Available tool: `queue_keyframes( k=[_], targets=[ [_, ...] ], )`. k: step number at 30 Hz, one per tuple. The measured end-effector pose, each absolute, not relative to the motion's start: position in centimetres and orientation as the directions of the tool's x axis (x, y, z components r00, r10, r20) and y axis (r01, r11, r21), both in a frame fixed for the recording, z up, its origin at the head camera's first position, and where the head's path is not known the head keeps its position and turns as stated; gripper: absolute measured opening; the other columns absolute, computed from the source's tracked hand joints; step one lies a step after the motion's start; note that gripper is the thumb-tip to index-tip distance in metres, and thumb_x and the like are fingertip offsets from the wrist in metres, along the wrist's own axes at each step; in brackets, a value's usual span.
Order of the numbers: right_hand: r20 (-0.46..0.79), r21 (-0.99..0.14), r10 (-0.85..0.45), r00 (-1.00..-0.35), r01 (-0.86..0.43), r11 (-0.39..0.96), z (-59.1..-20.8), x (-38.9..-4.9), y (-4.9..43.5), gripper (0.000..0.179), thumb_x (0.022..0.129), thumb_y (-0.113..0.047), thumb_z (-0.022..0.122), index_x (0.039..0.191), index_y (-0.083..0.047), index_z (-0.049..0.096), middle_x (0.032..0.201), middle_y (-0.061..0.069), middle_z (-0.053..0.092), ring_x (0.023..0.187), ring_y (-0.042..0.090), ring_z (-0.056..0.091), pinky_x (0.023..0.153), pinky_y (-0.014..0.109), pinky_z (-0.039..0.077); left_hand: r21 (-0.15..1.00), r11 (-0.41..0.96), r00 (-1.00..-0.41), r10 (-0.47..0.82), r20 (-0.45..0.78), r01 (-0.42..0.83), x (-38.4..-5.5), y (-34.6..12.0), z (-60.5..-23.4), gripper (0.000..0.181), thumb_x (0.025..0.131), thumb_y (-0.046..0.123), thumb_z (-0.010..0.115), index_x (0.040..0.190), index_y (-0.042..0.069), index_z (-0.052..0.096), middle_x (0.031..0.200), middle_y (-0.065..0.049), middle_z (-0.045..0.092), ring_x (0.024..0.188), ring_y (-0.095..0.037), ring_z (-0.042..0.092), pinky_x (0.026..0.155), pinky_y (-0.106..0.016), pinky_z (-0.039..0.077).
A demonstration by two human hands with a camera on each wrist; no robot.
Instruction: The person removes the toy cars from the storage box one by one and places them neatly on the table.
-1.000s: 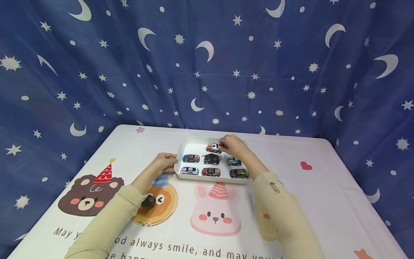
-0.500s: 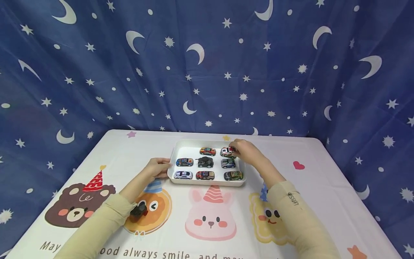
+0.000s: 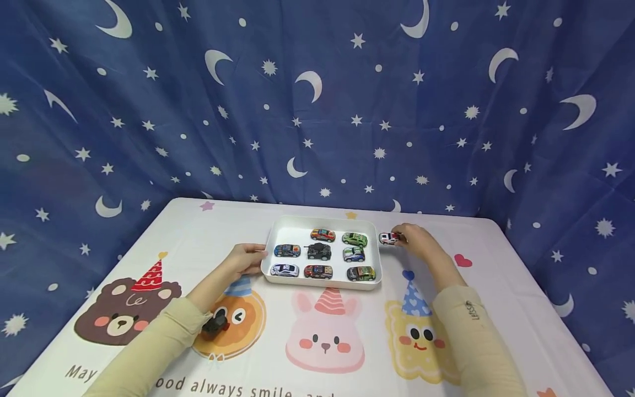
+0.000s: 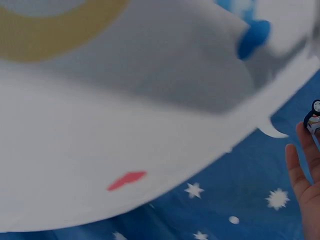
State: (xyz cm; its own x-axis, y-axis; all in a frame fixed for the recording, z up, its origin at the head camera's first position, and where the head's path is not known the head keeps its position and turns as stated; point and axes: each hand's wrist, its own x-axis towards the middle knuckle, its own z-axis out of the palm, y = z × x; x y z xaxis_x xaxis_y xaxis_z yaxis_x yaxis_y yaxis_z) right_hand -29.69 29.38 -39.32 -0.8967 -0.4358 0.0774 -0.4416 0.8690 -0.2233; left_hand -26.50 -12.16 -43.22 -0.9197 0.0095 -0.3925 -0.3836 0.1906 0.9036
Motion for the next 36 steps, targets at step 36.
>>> queue_keyframes(
  k=[36],
  targets=[
    [-0.181,-0.227,-0.345,-0.921,-0.302,0.926,-41.4,-31.3,29.4,0.048,0.083,-0.008,0.070,0.123,0.010,0.051,0.116,0.033,0.058,0.110,0.047,0.053,0.099,0.058,0.045,0.924,0.232,-0.952,-0.045,-0.303,-0.305,-26.5,-11.8,-44.1,0.037,0.088,0.003,0.059,0.125,-0.002,0.056,0.109,-0.024,0.065,0.064,-0.010,0.063,0.056,-0.022,0.059]
  ],
)
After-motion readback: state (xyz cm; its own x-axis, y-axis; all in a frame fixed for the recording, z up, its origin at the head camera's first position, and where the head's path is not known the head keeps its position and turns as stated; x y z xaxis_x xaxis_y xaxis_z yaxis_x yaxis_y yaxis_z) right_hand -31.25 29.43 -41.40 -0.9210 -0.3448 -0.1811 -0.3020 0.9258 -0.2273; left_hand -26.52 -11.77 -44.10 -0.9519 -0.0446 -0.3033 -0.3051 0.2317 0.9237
